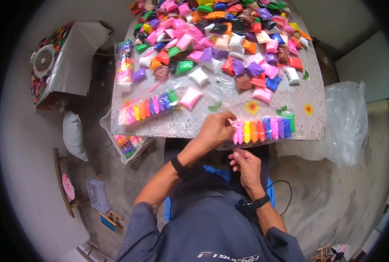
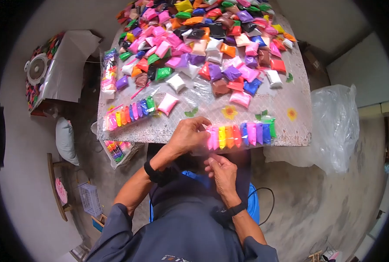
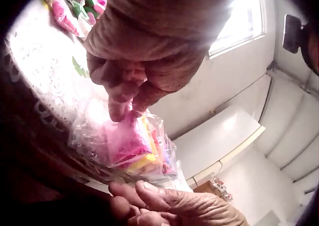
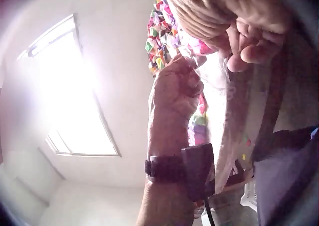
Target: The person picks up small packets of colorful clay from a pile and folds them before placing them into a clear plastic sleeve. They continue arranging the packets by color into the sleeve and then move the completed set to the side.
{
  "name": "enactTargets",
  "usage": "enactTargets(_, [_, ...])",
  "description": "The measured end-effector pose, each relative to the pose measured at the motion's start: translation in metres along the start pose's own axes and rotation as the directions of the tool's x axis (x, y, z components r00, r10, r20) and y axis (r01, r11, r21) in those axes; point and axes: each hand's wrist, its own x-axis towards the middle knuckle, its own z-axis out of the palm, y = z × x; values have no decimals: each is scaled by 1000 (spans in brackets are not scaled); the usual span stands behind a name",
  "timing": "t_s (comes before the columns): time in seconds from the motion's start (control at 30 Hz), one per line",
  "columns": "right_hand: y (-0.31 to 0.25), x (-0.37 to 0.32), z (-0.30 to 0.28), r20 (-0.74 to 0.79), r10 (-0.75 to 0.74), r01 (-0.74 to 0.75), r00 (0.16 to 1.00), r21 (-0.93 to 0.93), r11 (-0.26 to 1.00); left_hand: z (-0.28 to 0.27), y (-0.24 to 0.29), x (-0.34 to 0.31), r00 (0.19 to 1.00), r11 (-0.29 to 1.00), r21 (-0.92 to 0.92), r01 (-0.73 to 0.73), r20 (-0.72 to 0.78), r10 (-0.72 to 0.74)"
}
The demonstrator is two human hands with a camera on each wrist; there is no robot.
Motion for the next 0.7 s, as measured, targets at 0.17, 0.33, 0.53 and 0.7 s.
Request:
enactTargets(0.17, [-4,9,3,5,-37,37,999,49,998,-2,1,4,999,999,30,-19,41,18])
enactTargets(0.33, [3,18,8,-69,-68,75,995,100,992,-1,3,8,998,998,63,-3,62,-1])
enactTargets(0.53, [-1,17,14,-184,-112,117,977,17,993,2,3,14,997,997,79,-13,73,7])
enactTargets(0.7, [0,16,10,-168,-135,141,977,25,990,3,8,13,994,996,73,-60,97,52])
